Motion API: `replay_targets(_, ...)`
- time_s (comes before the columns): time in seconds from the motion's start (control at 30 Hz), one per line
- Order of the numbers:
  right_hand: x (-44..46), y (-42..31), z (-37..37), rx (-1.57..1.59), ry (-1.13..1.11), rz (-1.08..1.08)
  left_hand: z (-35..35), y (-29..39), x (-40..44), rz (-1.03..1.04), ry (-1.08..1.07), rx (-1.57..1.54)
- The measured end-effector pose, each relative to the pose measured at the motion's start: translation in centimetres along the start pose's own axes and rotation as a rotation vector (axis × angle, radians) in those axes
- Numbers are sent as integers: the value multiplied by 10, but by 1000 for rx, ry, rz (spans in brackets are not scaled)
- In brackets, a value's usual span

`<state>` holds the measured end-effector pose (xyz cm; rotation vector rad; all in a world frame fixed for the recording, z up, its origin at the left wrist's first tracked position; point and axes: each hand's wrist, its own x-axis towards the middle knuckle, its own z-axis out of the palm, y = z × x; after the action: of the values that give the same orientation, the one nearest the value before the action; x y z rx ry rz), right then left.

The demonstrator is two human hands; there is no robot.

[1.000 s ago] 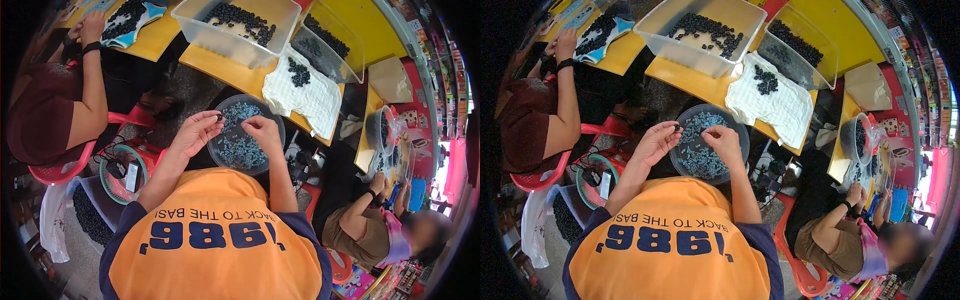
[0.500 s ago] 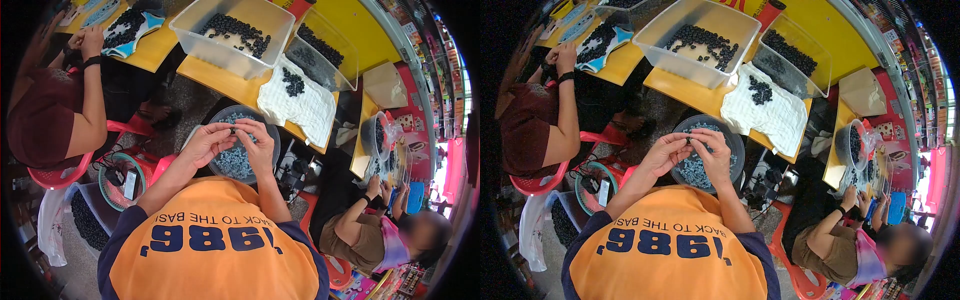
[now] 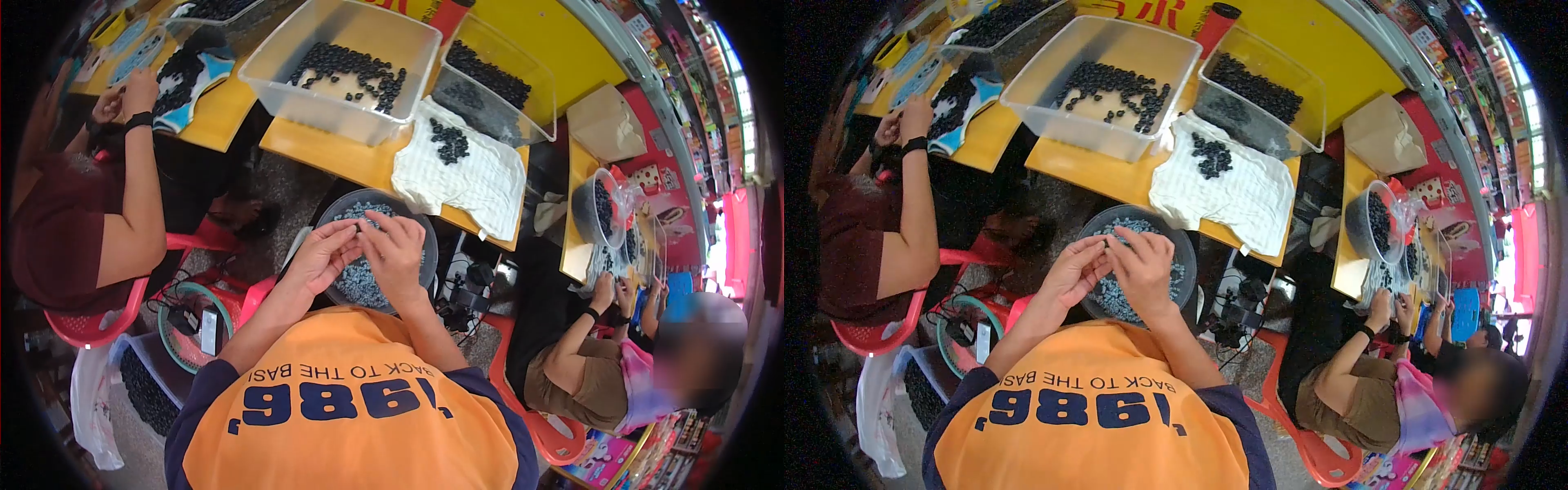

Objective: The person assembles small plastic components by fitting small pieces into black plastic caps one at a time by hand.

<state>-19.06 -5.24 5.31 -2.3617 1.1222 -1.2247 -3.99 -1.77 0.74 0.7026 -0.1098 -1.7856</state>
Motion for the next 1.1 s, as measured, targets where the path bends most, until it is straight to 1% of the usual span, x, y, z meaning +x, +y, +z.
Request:
replay_targets(0.07, 0, -3, -3, -188, -47, -102, -1, 0, 2, -10, 8, 26)
replay_targets(0.1, -1, -2, -4, -206, -75, -102, 0, 1, 3, -8, 53, 52)
replay_targets(0.13, 1, 3, -7, -212, -69, -97, 2, 2, 4, -4, 100, 79)
replay_targets(0.2, 5, 19, -14, -86, -142, -75, 5, 4, 6, -19, 96, 69)
replay_targets(0.27, 14, 56, -22, 27, -27, 101, 6, 4, 9, 1, 75, 7)
replay_targets(0.3, 27, 68, -36, -43, 26, 156, 8, 5, 9, 4, 76, 2)
replay_targets(0.33, 32, 99, -39, -56, 79, 244, 8, 5, 10, 1, 69, 6)
replay_targets(0.37, 38, 128, -45, 24, 145, 362, 8, 5, 10, -2, 32, -9)
replay_targets(0.43, 50, 183, -52, 25, 222, 452, 9, 4, 11, -13, -22, -30)
replay_targets(0.47, 57, 198, -56, 23, 230, 452, 9, 3, 12, -16, -27, -25)
replay_targets(0.53, 68, 220, -61, -139, 160, 402, 8, 1, 13, -31, -37, -25)
replay_targets(0.57, 72, 229, -59, -180, 165, 322, 9, 1, 12, -37, -38, -29)
replay_targets(0.6, 76, 230, -59, -179, 167, 322, 9, 1, 12, -37, -38, -27)
replay_targets(0.67, 83, 230, -59, -322, 28, 122, 10, 2, 11, -40, 2, -30)
replay_targets(0.73, 82, 240, -51, -340, 5, 101, 8, 2, 11, -42, 3, -25)
replay_targets(0.83, 78, 249, -46, -363, -34, 160, 8, 3, 12, -55, -1, -20)
replay_targets(0.9, 77, 254, -48, -318, -54, 218, 10, 3, 13, -60, -5, -23)
replay_targets(0.97, 77, 259, -48, -332, -29, 200, 13, 5, 15, -76, -27, -6)
replay_targets(1.03, 82, 247, -52, -346, -1, 182, 17, 8, 16, -82, -38, 6)
replay_targets(1.1, 81, 228, -57, -204, 84, 443, 22, 10, 18, -83, -47, 12)
